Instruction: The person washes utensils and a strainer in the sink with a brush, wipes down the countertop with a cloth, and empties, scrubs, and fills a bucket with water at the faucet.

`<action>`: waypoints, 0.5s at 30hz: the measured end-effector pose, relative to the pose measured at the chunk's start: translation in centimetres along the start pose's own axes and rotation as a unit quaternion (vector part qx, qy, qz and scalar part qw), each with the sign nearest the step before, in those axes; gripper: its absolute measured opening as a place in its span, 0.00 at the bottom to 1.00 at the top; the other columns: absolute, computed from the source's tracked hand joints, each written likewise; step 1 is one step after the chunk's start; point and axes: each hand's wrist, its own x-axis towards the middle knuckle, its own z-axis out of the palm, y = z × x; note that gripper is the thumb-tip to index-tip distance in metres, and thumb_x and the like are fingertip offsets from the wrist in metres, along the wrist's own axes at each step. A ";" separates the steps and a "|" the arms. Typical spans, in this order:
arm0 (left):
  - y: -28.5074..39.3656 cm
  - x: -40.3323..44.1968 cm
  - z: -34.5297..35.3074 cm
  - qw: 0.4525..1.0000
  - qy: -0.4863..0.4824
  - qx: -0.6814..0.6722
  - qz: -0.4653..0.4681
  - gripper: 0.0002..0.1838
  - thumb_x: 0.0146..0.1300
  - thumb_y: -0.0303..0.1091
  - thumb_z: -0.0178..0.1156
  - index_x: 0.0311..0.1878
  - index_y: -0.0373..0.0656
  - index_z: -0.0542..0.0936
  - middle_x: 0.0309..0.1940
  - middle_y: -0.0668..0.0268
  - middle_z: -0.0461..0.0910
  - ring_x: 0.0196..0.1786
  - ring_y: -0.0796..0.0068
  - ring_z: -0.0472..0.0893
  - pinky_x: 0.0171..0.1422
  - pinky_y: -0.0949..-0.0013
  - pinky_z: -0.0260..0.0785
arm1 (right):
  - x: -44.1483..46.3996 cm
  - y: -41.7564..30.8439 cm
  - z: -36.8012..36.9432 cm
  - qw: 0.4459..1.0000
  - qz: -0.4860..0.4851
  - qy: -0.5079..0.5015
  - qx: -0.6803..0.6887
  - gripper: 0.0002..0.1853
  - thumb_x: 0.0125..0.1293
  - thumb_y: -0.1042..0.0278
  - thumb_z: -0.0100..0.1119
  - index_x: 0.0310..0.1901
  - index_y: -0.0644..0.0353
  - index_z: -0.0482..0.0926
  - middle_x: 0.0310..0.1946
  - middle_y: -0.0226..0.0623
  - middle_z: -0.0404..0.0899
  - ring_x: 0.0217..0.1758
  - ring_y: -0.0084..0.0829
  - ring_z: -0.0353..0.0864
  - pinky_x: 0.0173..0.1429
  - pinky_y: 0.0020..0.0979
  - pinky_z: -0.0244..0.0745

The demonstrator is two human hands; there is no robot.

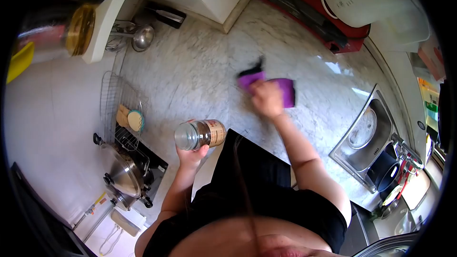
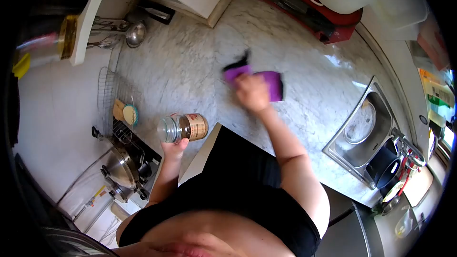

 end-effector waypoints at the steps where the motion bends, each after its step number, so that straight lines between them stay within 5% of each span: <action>1: -0.2 -0.1 -0.3 1.000 0.003 0.003 0.003 0.45 0.43 0.38 0.77 0.63 0.33 0.65 0.55 0.59 0.72 0.58 0.65 0.74 0.63 0.59 0.68 | 0.3 2.8 -1.5 0.995 0.052 0.031 -0.074 0.14 0.48 0.68 0.61 0.40 0.50 0.81 0.42 0.32 0.80 0.43 0.42 0.76 0.39 0.45 0.71; 3: -1.0 -0.3 -0.8 1.000 0.010 0.009 0.010 0.45 0.44 0.38 0.77 0.63 0.33 0.65 0.55 0.59 0.72 0.58 0.66 0.74 0.64 0.59 0.67 | 3.4 8.2 -2.8 0.952 0.155 0.197 -0.176 0.15 0.51 0.67 0.58 0.44 0.50 0.80 0.53 0.34 0.77 0.57 0.43 0.73 0.49 0.51 0.71; 5: -1.0 -0.6 -0.4 1.000 0.020 -0.013 -0.018 0.42 0.44 0.38 0.77 0.61 0.34 0.66 0.53 0.60 0.73 0.56 0.68 0.75 0.61 0.62 0.69 | 8.4 9.4 -3.5 0.922 0.228 0.209 -0.234 0.19 0.55 0.64 0.56 0.50 0.50 0.78 0.59 0.35 0.74 0.68 0.43 0.65 0.55 0.59 0.67; 10: -1.4 -0.8 -0.5 1.000 0.026 -0.007 -0.013 0.40 0.45 0.37 0.76 0.60 0.33 0.67 0.51 0.61 0.74 0.53 0.69 0.76 0.59 0.65 0.70 | 15.0 4.1 3.7 0.977 0.118 0.075 -0.163 0.23 0.60 0.59 0.54 0.59 0.51 0.74 0.66 0.33 0.66 0.73 0.40 0.58 0.62 0.67 0.59; 15: -0.6 1.8 0.3 0.999 0.010 0.005 0.040 0.38 0.46 0.34 0.75 0.59 0.33 0.69 0.50 0.61 0.75 0.52 0.70 0.77 0.59 0.65 0.70 | 4.5 -6.4 6.0 0.986 -0.075 -0.141 -0.040 0.25 0.59 0.59 0.55 0.60 0.49 0.74 0.67 0.29 0.65 0.75 0.34 0.55 0.64 0.64 0.59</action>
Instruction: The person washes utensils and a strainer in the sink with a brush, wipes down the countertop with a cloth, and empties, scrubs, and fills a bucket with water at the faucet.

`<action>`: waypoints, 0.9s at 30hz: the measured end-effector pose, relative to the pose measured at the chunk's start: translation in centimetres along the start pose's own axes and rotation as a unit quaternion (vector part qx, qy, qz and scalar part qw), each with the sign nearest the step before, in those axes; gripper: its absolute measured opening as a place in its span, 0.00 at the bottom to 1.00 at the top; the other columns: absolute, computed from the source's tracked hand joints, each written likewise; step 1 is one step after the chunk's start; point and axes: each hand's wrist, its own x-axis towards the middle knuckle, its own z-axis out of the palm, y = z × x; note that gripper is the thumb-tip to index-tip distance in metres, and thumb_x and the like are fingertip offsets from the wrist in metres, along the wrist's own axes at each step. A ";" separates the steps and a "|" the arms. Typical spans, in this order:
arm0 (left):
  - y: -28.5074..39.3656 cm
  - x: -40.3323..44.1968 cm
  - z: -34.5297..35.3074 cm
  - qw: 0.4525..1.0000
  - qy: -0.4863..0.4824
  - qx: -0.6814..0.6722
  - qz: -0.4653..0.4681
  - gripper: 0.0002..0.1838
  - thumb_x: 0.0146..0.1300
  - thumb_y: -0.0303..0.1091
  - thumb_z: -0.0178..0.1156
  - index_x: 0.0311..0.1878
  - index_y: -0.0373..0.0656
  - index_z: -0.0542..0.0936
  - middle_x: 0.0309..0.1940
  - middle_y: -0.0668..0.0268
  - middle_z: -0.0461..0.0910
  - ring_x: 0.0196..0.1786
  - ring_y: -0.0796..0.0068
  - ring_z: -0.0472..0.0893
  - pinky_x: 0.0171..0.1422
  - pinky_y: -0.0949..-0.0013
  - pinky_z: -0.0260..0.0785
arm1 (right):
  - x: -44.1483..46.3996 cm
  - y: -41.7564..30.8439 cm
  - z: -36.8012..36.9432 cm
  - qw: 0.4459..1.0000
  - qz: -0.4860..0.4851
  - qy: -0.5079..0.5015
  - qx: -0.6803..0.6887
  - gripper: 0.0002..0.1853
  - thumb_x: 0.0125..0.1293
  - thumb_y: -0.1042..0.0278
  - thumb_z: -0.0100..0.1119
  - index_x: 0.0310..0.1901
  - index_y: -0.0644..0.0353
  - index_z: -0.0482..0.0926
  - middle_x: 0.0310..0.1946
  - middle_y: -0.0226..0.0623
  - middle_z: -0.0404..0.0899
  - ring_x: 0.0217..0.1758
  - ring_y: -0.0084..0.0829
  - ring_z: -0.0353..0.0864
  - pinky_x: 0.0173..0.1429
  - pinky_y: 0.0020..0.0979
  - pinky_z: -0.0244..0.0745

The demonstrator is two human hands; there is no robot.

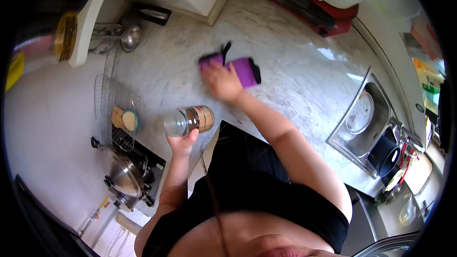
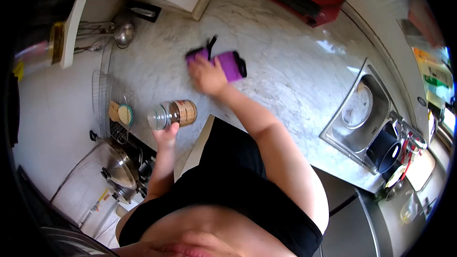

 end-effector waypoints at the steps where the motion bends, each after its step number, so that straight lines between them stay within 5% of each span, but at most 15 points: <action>1: -0.2 0.9 0.2 1.000 -0.006 -0.006 0.002 0.37 0.46 0.33 0.75 0.59 0.32 0.69 0.51 0.60 0.75 0.52 0.69 0.77 0.58 0.65 0.71 | -2.9 -0.9 -0.5 0.999 -0.018 -0.025 0.032 0.26 0.58 0.60 0.56 0.61 0.48 0.73 0.67 0.28 0.66 0.74 0.33 0.57 0.64 0.63 0.60; 4: 0.6 5.1 2.5 0.998 -0.049 0.033 0.002 0.29 0.47 0.31 0.74 0.53 0.35 0.74 0.46 0.63 0.78 0.48 0.72 0.79 0.55 0.67 0.72 | -9.2 1.8 -3.9 0.998 -0.003 -0.037 0.045 0.27 0.55 0.62 0.58 0.60 0.46 0.75 0.65 0.28 0.70 0.71 0.31 0.63 0.63 0.60 0.61; 8: -2.7 13.0 6.2 0.979 -0.109 0.139 0.102 0.22 0.48 0.30 0.73 0.46 0.38 0.78 0.43 0.66 0.80 0.43 0.77 0.79 0.51 0.70 0.72 | -12.1 11.8 -9.6 0.977 0.195 0.075 -0.037 0.26 0.52 0.68 0.56 0.57 0.46 0.76 0.59 0.32 0.74 0.63 0.36 0.72 0.58 0.58 0.64; 10: -2.8 17.4 10.3 0.979 -0.142 0.093 0.112 0.21 0.47 0.32 0.73 0.44 0.38 0.78 0.41 0.66 0.80 0.42 0.75 0.79 0.50 0.69 0.72 | -13.3 17.5 -11.4 0.938 0.277 0.188 -0.086 0.25 0.56 0.68 0.53 0.59 0.45 0.75 0.65 0.30 0.70 0.71 0.36 0.63 0.65 0.62 0.59; 14: -5.8 25.6 16.2 0.953 -0.078 0.216 0.196 0.28 0.42 0.39 0.77 0.45 0.36 0.77 0.43 0.58 0.79 0.47 0.62 0.78 0.55 0.62 0.69 | -15.7 22.9 -15.0 0.902 0.367 0.211 -0.086 0.24 0.59 0.64 0.51 0.60 0.46 0.75 0.68 0.26 0.67 0.75 0.33 0.56 0.70 0.63 0.50; 17: -5.2 27.0 20.2 0.945 0.001 0.250 0.211 0.34 0.45 0.40 0.76 0.52 0.31 0.73 0.48 0.54 0.77 0.50 0.62 0.77 0.56 0.63 0.69 | -18.3 22.3 -14.7 0.847 0.448 0.273 -0.079 0.24 0.61 0.64 0.49 0.60 0.46 0.75 0.68 0.26 0.67 0.75 0.35 0.56 0.70 0.64 0.46; 21: -6.1 29.0 21.9 0.958 -0.031 0.218 0.184 0.44 0.41 0.46 0.78 0.57 0.29 0.68 0.54 0.50 0.73 0.57 0.58 0.73 0.62 0.60 0.65 | -22.8 15.0 -10.5 0.810 0.503 0.293 -0.074 0.25 0.61 0.66 0.50 0.63 0.45 0.73 0.69 0.28 0.65 0.76 0.39 0.54 0.69 0.69 0.43; 25: -6.1 28.5 22.8 0.951 -0.031 0.267 0.155 0.50 0.40 0.47 0.79 0.61 0.27 0.64 0.57 0.48 0.71 0.61 0.56 0.71 0.64 0.59 0.64 | -23.7 5.0 -6.2 0.873 0.469 0.130 -0.035 0.30 0.55 0.67 0.56 0.63 0.41 0.72 0.69 0.29 0.65 0.76 0.41 0.55 0.66 0.72 0.47; 27: -5.8 28.3 22.9 0.946 -0.044 0.276 0.166 0.51 0.41 0.46 0.79 0.62 0.27 0.63 0.58 0.48 0.70 0.62 0.55 0.70 0.66 0.60 0.63 | -24.3 4.1 -8.1 0.942 0.332 0.039 -0.015 0.30 0.53 0.63 0.58 0.62 0.40 0.73 0.69 0.27 0.64 0.75 0.38 0.57 0.65 0.71 0.51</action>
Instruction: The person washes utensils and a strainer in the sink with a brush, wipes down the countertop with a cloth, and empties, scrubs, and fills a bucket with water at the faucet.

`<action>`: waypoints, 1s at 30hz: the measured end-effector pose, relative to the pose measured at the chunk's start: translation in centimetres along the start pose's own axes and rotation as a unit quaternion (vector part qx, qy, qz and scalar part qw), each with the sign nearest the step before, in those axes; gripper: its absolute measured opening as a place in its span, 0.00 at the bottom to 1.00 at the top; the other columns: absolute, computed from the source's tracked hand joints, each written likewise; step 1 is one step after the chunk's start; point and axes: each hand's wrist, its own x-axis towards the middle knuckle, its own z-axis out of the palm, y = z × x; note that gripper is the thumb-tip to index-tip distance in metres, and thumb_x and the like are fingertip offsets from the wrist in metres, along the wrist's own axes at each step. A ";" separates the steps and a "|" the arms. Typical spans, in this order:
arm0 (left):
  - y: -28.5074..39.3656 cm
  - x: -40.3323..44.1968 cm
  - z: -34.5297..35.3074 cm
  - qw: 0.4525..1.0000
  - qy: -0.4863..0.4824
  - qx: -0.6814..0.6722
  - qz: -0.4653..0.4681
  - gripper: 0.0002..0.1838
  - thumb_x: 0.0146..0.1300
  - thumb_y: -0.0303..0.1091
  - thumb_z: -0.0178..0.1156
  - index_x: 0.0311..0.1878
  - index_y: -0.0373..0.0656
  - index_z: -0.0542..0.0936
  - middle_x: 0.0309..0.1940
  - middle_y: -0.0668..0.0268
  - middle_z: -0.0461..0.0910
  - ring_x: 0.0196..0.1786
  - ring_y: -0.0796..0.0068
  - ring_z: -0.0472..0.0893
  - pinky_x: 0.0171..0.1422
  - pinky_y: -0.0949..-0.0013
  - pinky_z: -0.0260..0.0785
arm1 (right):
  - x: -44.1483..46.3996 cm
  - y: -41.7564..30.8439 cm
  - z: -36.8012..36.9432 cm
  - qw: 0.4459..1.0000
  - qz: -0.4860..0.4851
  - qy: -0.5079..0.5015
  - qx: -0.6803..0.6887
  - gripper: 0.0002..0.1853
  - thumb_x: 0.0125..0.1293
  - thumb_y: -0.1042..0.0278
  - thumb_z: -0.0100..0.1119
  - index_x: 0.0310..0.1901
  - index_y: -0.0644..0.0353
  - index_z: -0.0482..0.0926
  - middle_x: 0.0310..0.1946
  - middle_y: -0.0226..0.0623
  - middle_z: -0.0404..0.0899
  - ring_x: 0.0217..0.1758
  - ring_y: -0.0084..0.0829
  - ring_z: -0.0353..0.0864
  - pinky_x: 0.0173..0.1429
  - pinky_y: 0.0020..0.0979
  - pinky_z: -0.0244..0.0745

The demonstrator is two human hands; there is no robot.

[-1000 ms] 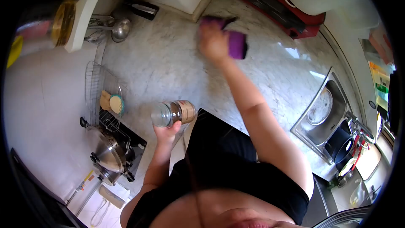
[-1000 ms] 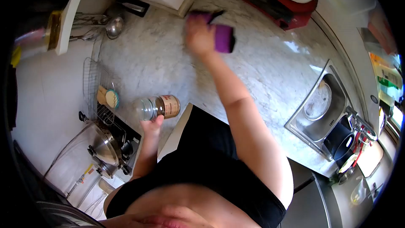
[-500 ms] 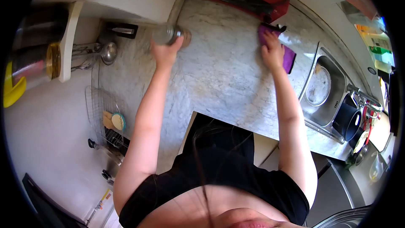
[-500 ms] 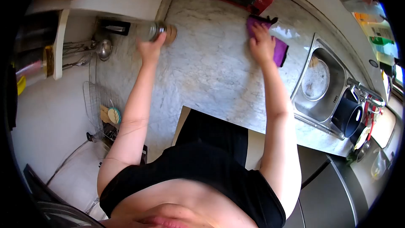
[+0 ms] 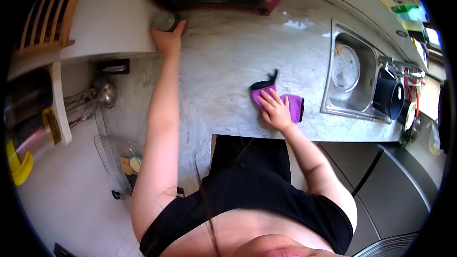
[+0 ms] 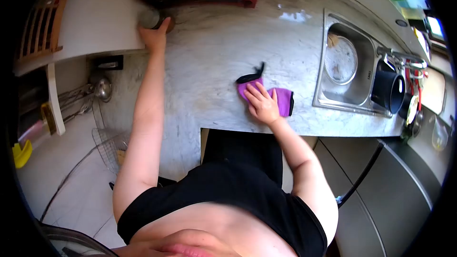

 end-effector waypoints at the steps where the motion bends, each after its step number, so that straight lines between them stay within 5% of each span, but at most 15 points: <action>1: -1.0 0.1 0.0 1.000 -0.007 0.009 0.028 0.50 0.42 0.45 0.79 0.62 0.27 0.63 0.59 0.47 0.69 0.62 0.55 0.70 0.66 0.60 0.62 | 0.4 1.3 -1.5 0.996 -0.082 -0.036 -0.016 0.30 0.53 0.62 0.59 0.62 0.40 0.73 0.70 0.26 0.64 0.75 0.37 0.57 0.65 0.70 0.53; 3: -4.6 -0.8 0.0 0.998 -0.019 -0.048 0.027 0.49 0.45 0.41 0.77 0.65 0.29 0.60 0.64 0.48 0.63 0.66 0.55 0.66 0.69 0.58 0.60 | 2.1 5.1 -3.5 0.996 -0.068 -0.037 -0.048 0.29 0.53 0.62 0.58 0.61 0.41 0.74 0.70 0.28 0.64 0.75 0.36 0.58 0.65 0.70 0.53; 6: -4.5 -5.9 -4.7 0.985 -0.098 -0.135 -0.052 0.48 0.53 0.34 0.72 0.70 0.35 0.52 0.72 0.53 0.50 0.72 0.59 0.58 0.72 0.53 0.56 | 6.8 12.7 -4.0 0.977 0.109 0.175 -0.054 0.26 0.58 0.63 0.54 0.61 0.44 0.74 0.70 0.32 0.64 0.75 0.37 0.57 0.64 0.70 0.53; 9: -3.8 -13.0 -11.2 0.984 -0.106 -0.099 -0.104 0.44 0.57 0.27 0.67 0.72 0.41 0.51 0.72 0.57 0.52 0.72 0.60 0.60 0.71 0.54 0.57 | 14.7 21.5 -5.4 0.891 0.249 0.376 -0.053 0.24 0.63 0.61 0.48 0.62 0.46 0.73 0.69 0.34 0.64 0.76 0.38 0.56 0.65 0.69 0.52; 15: -3.9 -25.0 -20.9 0.973 -0.081 -0.051 -0.211 0.35 0.63 0.24 0.60 0.70 0.41 0.55 0.70 0.57 0.56 0.69 0.61 0.64 0.67 0.60 0.62 | 23.5 25.2 -10.6 0.913 0.218 0.338 -0.074 0.25 0.62 0.56 0.47 0.62 0.46 0.73 0.69 0.33 0.65 0.75 0.36 0.57 0.65 0.68 0.54; 18: -3.2 -26.3 -22.2 0.970 -0.080 -0.034 -0.227 0.33 0.63 0.24 0.59 0.69 0.41 0.56 0.69 0.57 0.57 0.68 0.61 0.64 0.67 0.61 0.63 | 20.0 20.3 -6.0 0.930 0.120 0.348 -0.002 0.23 0.59 0.60 0.51 0.59 0.44 0.76 0.64 0.34 0.71 0.70 0.38 0.65 0.66 0.61 0.58; 20: -2.5 -25.7 -20.6 0.966 -0.085 -0.056 -0.237 0.32 0.63 0.24 0.59 0.69 0.41 0.57 0.69 0.57 0.58 0.67 0.61 0.65 0.66 0.60 0.63 | 14.6 11.2 -4.1 0.955 0.142 0.261 -0.012 0.24 0.57 0.64 0.53 0.59 0.46 0.76 0.64 0.34 0.72 0.69 0.36 0.66 0.65 0.61 0.58; 22: -1.1 -23.9 -17.1 0.969 -0.135 -0.079 -0.191 0.32 0.63 0.24 0.59 0.68 0.40 0.58 0.68 0.57 0.59 0.66 0.61 0.66 0.66 0.60 0.63 | 8.8 3.0 -1.5 0.978 0.123 0.165 -0.021 0.26 0.57 0.66 0.53 0.60 0.46 0.74 0.67 0.33 0.67 0.73 0.34 0.61 0.66 0.64 0.57; 25: 1.8 -20.3 -12.5 0.965 -0.232 -0.086 -0.082 0.30 0.63 0.24 0.59 0.67 0.40 0.59 0.67 0.58 0.60 0.65 0.62 0.67 0.66 0.61 0.64 | -0.5 -1.5 1.4 0.993 -0.027 0.039 0.106 0.27 0.56 0.64 0.56 0.61 0.44 0.74 0.68 0.25 0.66 0.74 0.29 0.59 0.67 0.63 0.57; 27: 2.7 -19.0 -11.4 0.956 -0.280 -0.086 -0.016 0.30 0.63 0.23 0.59 0.67 0.40 0.59 0.67 0.58 0.61 0.65 0.62 0.68 0.65 0.62 0.65 | -6.0 0.8 1.1 0.997 -0.029 0.008 0.075 0.29 0.53 0.62 0.59 0.61 0.41 0.74 0.67 0.21 0.67 0.74 0.27 0.59 0.66 0.61 0.59; 30: 3.1 -17.7 -10.2 0.946 -0.307 -0.107 0.006 0.30 0.64 0.23 0.58 0.67 0.40 0.59 0.68 0.59 0.61 0.65 0.63 0.68 0.65 0.63 0.65 | -13.5 7.7 0.1 0.991 0.120 0.056 -0.016 0.32 0.47 0.66 0.60 0.60 0.39 0.75 0.67 0.25 0.67 0.72 0.29 0.62 0.64 0.57 0.59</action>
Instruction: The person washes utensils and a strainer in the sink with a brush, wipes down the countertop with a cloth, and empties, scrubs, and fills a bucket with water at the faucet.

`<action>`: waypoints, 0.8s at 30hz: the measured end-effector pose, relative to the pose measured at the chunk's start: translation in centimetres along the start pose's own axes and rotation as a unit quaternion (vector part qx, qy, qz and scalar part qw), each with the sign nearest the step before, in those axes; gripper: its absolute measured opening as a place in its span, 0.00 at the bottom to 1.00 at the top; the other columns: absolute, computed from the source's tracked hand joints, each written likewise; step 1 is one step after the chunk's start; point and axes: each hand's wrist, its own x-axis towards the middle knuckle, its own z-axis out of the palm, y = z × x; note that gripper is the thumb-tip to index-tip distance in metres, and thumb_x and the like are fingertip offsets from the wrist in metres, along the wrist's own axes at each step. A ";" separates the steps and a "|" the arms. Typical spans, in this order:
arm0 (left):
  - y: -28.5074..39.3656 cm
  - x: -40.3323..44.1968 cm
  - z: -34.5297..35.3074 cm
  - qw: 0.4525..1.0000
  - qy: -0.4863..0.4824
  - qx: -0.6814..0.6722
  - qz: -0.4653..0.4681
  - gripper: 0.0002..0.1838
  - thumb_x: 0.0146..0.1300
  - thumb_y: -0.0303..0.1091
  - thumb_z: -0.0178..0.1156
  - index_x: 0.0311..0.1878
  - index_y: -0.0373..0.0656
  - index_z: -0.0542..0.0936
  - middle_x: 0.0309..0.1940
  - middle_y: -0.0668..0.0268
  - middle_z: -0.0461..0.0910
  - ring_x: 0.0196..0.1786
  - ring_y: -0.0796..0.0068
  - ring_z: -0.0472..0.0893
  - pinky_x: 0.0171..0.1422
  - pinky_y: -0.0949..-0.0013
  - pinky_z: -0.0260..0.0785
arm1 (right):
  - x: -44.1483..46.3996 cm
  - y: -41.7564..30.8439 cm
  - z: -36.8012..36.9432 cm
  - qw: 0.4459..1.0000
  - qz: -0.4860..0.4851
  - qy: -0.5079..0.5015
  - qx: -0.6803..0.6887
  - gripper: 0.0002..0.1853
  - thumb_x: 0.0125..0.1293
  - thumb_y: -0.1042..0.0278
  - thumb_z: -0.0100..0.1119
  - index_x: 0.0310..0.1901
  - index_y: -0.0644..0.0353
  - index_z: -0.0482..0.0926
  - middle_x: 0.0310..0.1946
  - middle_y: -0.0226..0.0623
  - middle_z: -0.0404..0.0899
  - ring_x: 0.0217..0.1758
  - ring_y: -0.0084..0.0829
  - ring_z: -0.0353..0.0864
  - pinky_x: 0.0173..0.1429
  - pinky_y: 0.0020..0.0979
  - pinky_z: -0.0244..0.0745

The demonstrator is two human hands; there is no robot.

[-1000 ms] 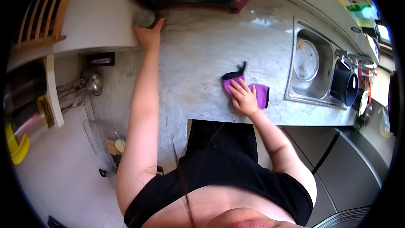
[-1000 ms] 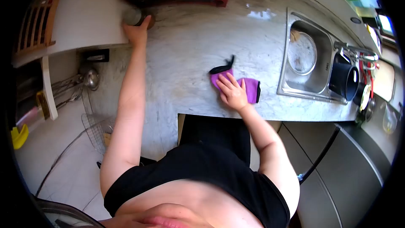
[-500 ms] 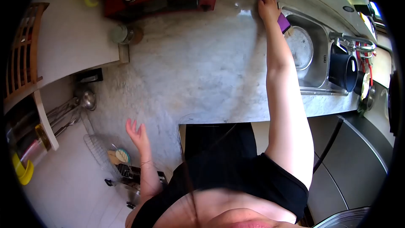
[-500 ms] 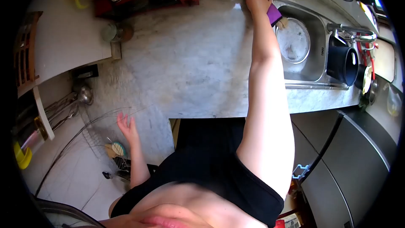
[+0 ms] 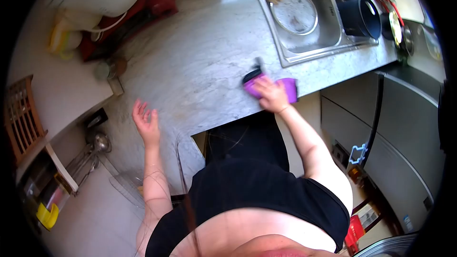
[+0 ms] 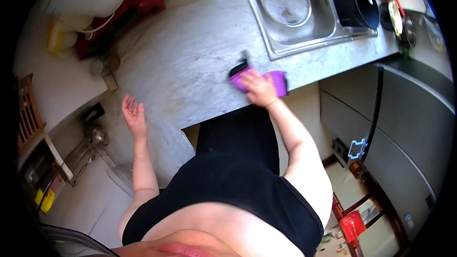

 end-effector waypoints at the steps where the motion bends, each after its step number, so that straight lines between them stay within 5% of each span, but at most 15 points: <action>1: -0.1 0.0 0.1 1.000 -0.001 -0.022 -0.019 0.30 0.64 0.23 0.58 0.68 0.40 0.59 0.68 0.59 0.60 0.64 0.63 0.68 0.65 0.63 0.65 | -1.4 3.1 -0.5 0.997 0.071 0.039 -0.015 0.31 0.47 0.68 0.57 0.59 0.40 0.76 0.66 0.28 0.69 0.71 0.31 0.65 0.63 0.57 0.59; 4: -1.0 -1.1 0.4 0.997 -0.002 -0.046 -0.069 0.30 0.64 0.25 0.58 0.67 0.39 0.59 0.67 0.60 0.61 0.64 0.64 0.68 0.65 0.64 0.63 | -6.1 15.2 1.7 0.922 0.266 0.280 0.004 0.25 0.57 0.69 0.53 0.59 0.45 0.76 0.66 0.34 0.68 0.71 0.38 0.64 0.65 0.57 0.58; 5: -1.2 -1.8 0.5 0.995 0.000 -0.047 -0.086 0.29 0.64 0.25 0.58 0.67 0.39 0.60 0.67 0.60 0.61 0.64 0.65 0.68 0.66 0.65 0.62 | -5.4 16.9 0.9 0.851 0.368 0.374 0.031 0.23 0.62 0.65 0.52 0.61 0.48 0.74 0.68 0.36 0.65 0.73 0.40 0.60 0.67 0.58 0.55; 7: -1.1 -3.3 0.8 0.993 0.001 -0.046 -0.108 0.29 0.65 0.26 0.58 0.67 0.38 0.60 0.67 0.59 0.61 0.64 0.64 0.68 0.66 0.65 0.62 | -2.6 16.7 -1.8 0.676 0.614 0.400 0.074 0.23 0.66 0.62 0.50 0.63 0.48 0.72 0.72 0.36 0.60 0.76 0.39 0.53 0.71 0.58 0.47; 11: -0.1 -6.2 2.5 0.989 0.007 -0.034 -0.146 0.30 0.64 0.25 0.58 0.67 0.39 0.58 0.68 0.59 0.60 0.64 0.63 0.68 0.65 0.64 0.65 | 1.3 13.7 -0.5 0.787 0.459 0.412 0.027 0.20 0.63 0.65 0.53 0.58 0.50 0.75 0.66 0.38 0.68 0.72 0.39 0.61 0.69 0.56 0.52; 15: 1.8 -7.6 6.0 0.990 -0.004 -0.030 -0.138 0.30 0.64 0.25 0.59 0.67 0.40 0.59 0.66 0.60 0.61 0.63 0.64 0.69 0.64 0.65 0.65 | 2.0 10.7 -0.8 0.938 0.151 0.298 0.094 0.19 0.56 0.68 0.57 0.52 0.54 0.76 0.50 0.36 0.76 0.62 0.42 0.69 0.62 0.48 0.61; 21: 6.2 -8.8 12.1 0.994 -0.011 0.013 -0.106 0.27 0.65 0.26 0.58 0.66 0.40 0.62 0.66 0.61 0.62 0.62 0.67 0.70 0.64 0.66 0.64 | -0.1 18.1 -7.3 0.990 0.023 0.142 0.009 0.19 0.52 0.60 0.60 0.47 0.51 0.78 0.49 0.34 0.77 0.56 0.37 0.74 0.54 0.43 0.69; 24: 8.4 -10.5 14.9 0.994 0.012 0.020 -0.105 0.26 0.66 0.27 0.56 0.66 0.39 0.62 0.65 0.58 0.62 0.61 0.66 0.71 0.66 0.65 0.62 | -2.5 27.0 -9.8 0.969 0.048 0.242 -0.006 0.15 0.51 0.62 0.59 0.42 0.53 0.80 0.45 0.35 0.79 0.52 0.39 0.77 0.54 0.43 0.71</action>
